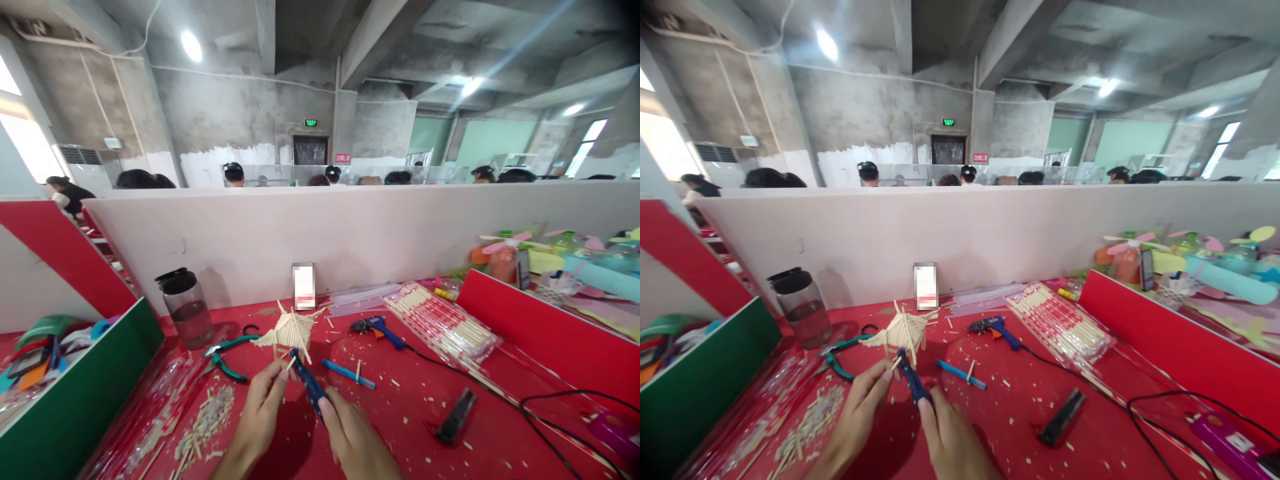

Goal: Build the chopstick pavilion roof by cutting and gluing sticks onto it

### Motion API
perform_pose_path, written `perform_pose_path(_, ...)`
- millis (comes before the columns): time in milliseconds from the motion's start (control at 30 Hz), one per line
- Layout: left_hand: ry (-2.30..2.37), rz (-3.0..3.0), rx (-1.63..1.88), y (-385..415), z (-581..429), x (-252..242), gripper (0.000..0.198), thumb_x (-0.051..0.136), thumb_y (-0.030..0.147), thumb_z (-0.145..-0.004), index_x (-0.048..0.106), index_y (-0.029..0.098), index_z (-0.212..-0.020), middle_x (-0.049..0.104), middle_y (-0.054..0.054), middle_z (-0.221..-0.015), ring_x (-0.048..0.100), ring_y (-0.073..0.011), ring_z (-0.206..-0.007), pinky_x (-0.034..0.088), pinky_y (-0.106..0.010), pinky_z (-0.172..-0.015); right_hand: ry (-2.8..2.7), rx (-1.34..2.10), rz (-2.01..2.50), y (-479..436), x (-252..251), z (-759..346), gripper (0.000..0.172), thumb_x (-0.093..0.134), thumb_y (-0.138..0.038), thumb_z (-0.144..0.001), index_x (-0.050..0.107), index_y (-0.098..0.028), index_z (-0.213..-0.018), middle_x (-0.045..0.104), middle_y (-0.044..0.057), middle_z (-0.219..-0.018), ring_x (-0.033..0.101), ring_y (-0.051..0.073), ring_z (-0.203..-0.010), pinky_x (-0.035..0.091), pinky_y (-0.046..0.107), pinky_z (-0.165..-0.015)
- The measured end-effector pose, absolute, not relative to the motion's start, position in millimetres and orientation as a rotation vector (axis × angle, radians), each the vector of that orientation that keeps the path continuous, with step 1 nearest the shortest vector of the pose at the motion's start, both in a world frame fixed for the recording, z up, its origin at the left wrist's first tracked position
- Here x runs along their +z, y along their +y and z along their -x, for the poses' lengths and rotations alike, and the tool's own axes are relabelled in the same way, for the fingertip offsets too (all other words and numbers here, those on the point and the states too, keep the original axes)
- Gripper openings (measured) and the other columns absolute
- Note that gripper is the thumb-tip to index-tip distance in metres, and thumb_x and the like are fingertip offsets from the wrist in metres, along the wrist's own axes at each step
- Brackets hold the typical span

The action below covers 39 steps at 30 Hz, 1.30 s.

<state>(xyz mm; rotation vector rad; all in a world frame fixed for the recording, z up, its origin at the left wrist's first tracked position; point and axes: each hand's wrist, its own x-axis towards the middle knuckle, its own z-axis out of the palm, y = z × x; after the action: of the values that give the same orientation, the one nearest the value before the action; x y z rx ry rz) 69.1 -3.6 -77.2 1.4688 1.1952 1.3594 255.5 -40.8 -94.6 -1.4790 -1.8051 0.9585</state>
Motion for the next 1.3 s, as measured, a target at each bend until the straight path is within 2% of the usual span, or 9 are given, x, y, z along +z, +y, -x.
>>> perform_pose_path(133, 1.174, -1.434, 1.391, -3.7, -64.6, -70.7, 0.041, 0.062, 0.057, -0.088, 0.065, 0.018, -0.075, 0.049, 0.002, -0.059, 0.041, -0.0148, -0.056, 0.03, -0.022, -0.05, -1.958, 0.825, 1.514, -38.4, -85.2, -269.5, 0.052, 0.038, -0.053, -0.101, 0.068, -0.022, -0.129, 0.078, 0.013, -0.111, 0.072, 0.032, -0.104, 0.052, 0.038, -0.088)
perform_pose_path(233, 1.197, -1.444, 1.376, -3.2, -63.0, -65.8, 0.042, 0.061, 0.058, -0.088, 0.066, 0.018, -0.075, 0.046, 0.003, -0.056, 0.038, -0.0137, -0.053, 0.028, -0.022, -0.049, -2.079, 0.626, 1.62, -36.7, -85.6, -278.8, 0.052, 0.05, -0.052, -0.096, 0.067, -0.019, -0.132, 0.078, 0.018, -0.11, 0.073, 0.039, -0.099, 0.053, 0.047, -0.087)
perform_pose_path(467, 1.252, -1.444, 1.321, 3.5, -66.6, -63.1, 0.047, 0.065, 0.062, -0.084, 0.073, 0.015, -0.08, 0.049, 0.003, -0.058, 0.039, -0.0141, -0.056, 0.029, -0.022, -0.051, -2.161, 0.436, 1.623, -35.7, -94.5, -275.6, 0.049, 0.065, -0.043, -0.085, 0.07, -0.017, -0.127, 0.067, 0.02, -0.135, 0.061, 0.044, -0.123, 0.045, 0.06, -0.105)
perform_pose_path(600, 1.265, -1.468, 1.296, 8.6, -65.7, -64.5, 0.05, 0.065, 0.063, -0.083, 0.076, 0.014, -0.082, 0.052, 0.002, -0.059, 0.04, -0.0144, -0.057, 0.029, -0.023, -0.052, -2.217, 0.47, 1.648, -37.4, -97.0, -266.4, 0.062, 0.072, -0.04, -0.076, 0.068, -0.013, -0.132, 0.056, 0.025, -0.146, 0.051, 0.052, -0.132, 0.036, 0.069, -0.109)
perform_pose_path(733, 1.243, -1.454, 1.287, 13.1, -66.2, -68.7, 0.053, 0.064, 0.064, -0.084, 0.077, 0.013, -0.085, 0.052, 0.003, -0.056, 0.039, -0.0136, -0.055, 0.028, -0.022, -0.05, -2.284, 0.51, 1.682, -40.3, -93.1, -257.0, 0.075, 0.076, -0.039, -0.072, 0.062, -0.01, -0.139, 0.054, 0.028, -0.146, 0.049, 0.055, -0.132, 0.033, 0.071, -0.11)
perform_pose_path(833, 1.201, -1.427, 1.293, 15.6, -68.5, -71.7, 0.056, 0.063, 0.067, -0.083, 0.076, 0.013, -0.085, 0.048, 0.004, -0.054, 0.036, -0.0124, -0.052, 0.026, -0.022, -0.048, -2.277, 0.53, 1.607, -39.7, -80.8, -255.4, 0.069, 0.076, -0.04, -0.074, 0.064, -0.012, -0.137, 0.059, 0.026, -0.142, 0.054, 0.051, -0.129, 0.038, 0.067, -0.109)
perform_pose_path(967, 1.185, -1.432, 1.28, 17.6, -71.7, -74.0, 0.053, 0.063, 0.065, -0.086, 0.076, 0.013, -0.088, 0.046, 0.004, -0.056, 0.035, -0.0122, -0.052, 0.027, -0.022, -0.049, -2.098, 0.547, 1.375, -25.2, -49.3, -261.3, 0.028, 0.052, -0.033, -0.096, 0.071, -0.021, -0.114, 0.072, 0.011, -0.115, 0.067, 0.03, -0.107, 0.051, 0.044, -0.094)
perform_pose_path(1100, 1.157, -1.433, 1.311, 19.3, -73.6, -77.7, 0.048, 0.061, 0.061, -0.09, 0.075, 0.014, -0.087, 0.054, 0.001, -0.063, 0.043, -0.0141, -0.057, 0.031, -0.024, -0.054, -1.934, 0.647, 1.168, 6.9, -17.5, -266.4, 0.024, 0.046, -0.027, -0.1, 0.067, -0.02, -0.109, 0.072, 0.007, -0.107, 0.067, 0.021, -0.098, 0.05, 0.032, -0.087)
perform_pose_path(1300, 1.136, -1.391, 1.336, 21.5, -75.2, -83.6, 0.046, 0.063, 0.062, -0.088, 0.072, 0.017, -0.084, 0.052, 0.002, -0.063, 0.042, -0.0127, -0.056, 0.031, -0.023, -0.054, -1.882, 0.803, 1.007, 54.2, -13.9, -257.9, 0.023, 0.052, -0.021, -0.095, 0.068, -0.02, -0.11, 0.072, 0.006, -0.107, 0.066, 0.019, -0.097, 0.051, 0.028, -0.077)
